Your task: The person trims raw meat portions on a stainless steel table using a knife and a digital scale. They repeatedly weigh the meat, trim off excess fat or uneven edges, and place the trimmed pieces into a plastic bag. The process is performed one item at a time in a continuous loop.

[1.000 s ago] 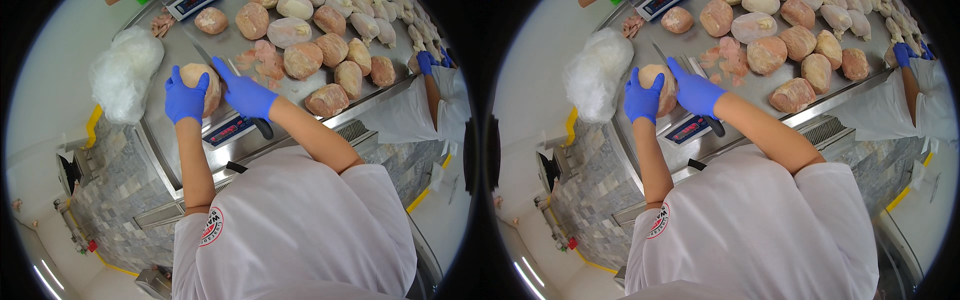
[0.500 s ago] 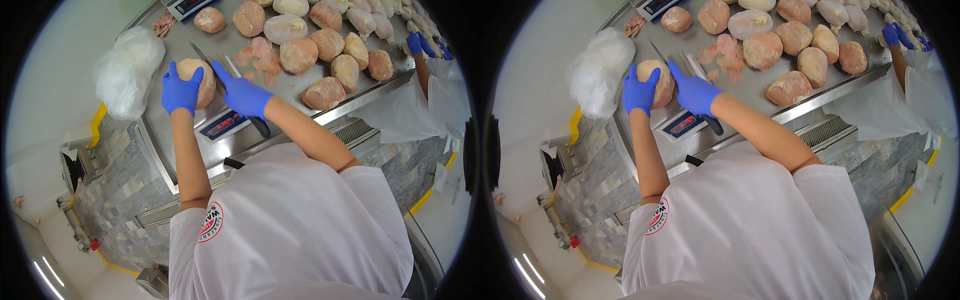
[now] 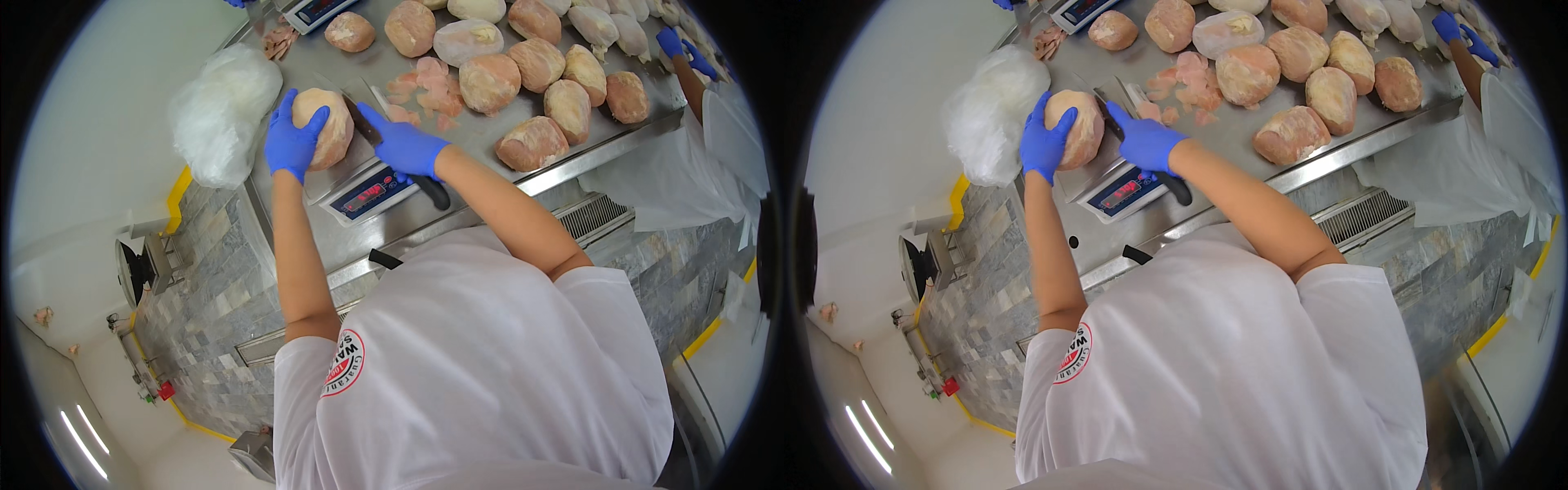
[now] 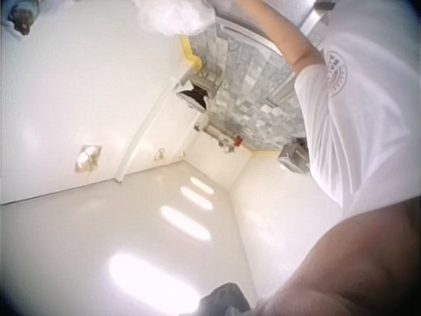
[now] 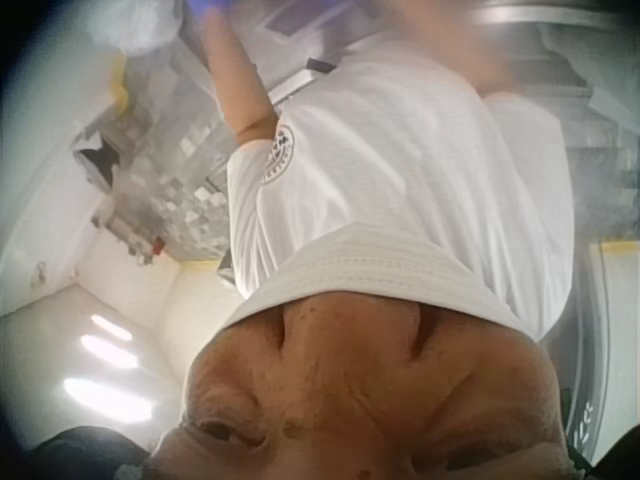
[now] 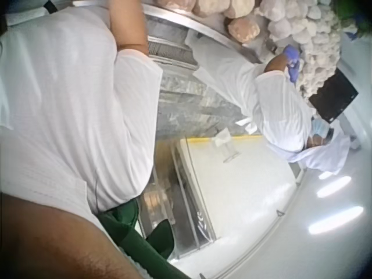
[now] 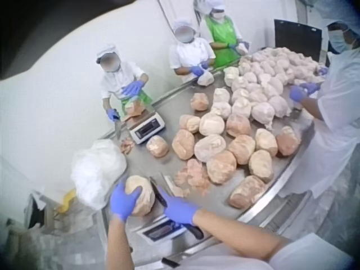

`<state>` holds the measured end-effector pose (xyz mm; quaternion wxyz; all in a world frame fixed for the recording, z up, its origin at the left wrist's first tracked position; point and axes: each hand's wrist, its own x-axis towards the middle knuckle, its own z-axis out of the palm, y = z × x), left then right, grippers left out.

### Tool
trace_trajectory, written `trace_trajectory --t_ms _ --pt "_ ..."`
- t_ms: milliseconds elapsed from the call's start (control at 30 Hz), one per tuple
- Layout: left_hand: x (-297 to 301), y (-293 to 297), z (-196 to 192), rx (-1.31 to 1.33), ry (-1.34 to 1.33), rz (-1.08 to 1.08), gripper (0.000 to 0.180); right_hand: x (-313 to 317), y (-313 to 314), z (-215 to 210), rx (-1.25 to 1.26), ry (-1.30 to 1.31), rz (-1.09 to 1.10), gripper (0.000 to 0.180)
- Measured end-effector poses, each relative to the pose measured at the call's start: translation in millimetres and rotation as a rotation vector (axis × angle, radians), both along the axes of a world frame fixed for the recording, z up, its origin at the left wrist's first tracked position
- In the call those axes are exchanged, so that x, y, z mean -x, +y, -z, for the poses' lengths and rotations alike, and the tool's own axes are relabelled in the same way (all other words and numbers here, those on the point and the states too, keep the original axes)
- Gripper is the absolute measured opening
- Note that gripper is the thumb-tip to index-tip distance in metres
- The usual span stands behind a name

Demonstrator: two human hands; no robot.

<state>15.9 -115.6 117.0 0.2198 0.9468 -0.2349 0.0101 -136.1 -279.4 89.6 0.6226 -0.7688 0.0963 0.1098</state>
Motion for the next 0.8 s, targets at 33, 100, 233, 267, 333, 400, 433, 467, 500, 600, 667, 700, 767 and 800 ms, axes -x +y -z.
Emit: trace_trajectory --t_ms 33,100,233,267,333,400,433,467,500,600,667,700,767,800 --pt "-6 6 0 0.052 0.020 0.091 0.089 0 -9 -4 0.017 0.020 0.002 0.083" --pt "-13 15 4 0.037 -0.001 0.144 0.090 0 -20 -14 0.086 0.014 0.013 0.082" --pt "20 -4 -10 -0.126 -0.080 0.093 0.092 14 -27 -29 0.279 -0.120 0.049 0.082" --pt "26 -8 -10 -0.142 -0.093 0.094 0.092 15 -25 -31 0.324 -0.176 0.048 0.082" --pt "33 -11 -11 -0.160 -0.089 0.048 0.093 12 -18 -21 0.319 -0.237 0.022 0.082" --pt "32 -11 -9 -0.174 -0.105 0.028 0.093 7 -14 -15 0.320 -0.247 0.006 0.082" --pt "32 -9 -7 -0.179 -0.122 0.026 0.093 5 -12 -23 0.324 -0.225 -0.004 0.082" --pt "31 -8 -5 -0.183 -0.138 0.022 0.094 2 -10 -27 0.328 -0.204 -0.014 0.082" --pt "31 -7 -4 -0.200 -0.137 0.026 0.095 -7 -8 -23 0.340 -0.218 -0.008 0.081" --pt "30 -10 -5 -0.237 -0.156 0.049 0.097 -33 -4 -5 0.344 -0.260 0.025 0.077" --pt "23 -11 -1 -0.223 -0.218 0.056 0.095 -51 -9 -8 0.327 -0.309 0.052 0.075" --pt "22 -13 -6 -0.239 -0.191 0.018 0.095 -59 -13 -16 0.341 -0.224 -0.018 0.075" --pt "31 -17 -16 -0.282 -0.113 -0.048 0.095 -61 -11 -27 0.335 -0.125 -0.097 0.077" --pt "28 -19 -17 -0.266 -0.114 -0.043 0.095 -63 -11 -23 0.317 -0.118 -0.104 0.077"
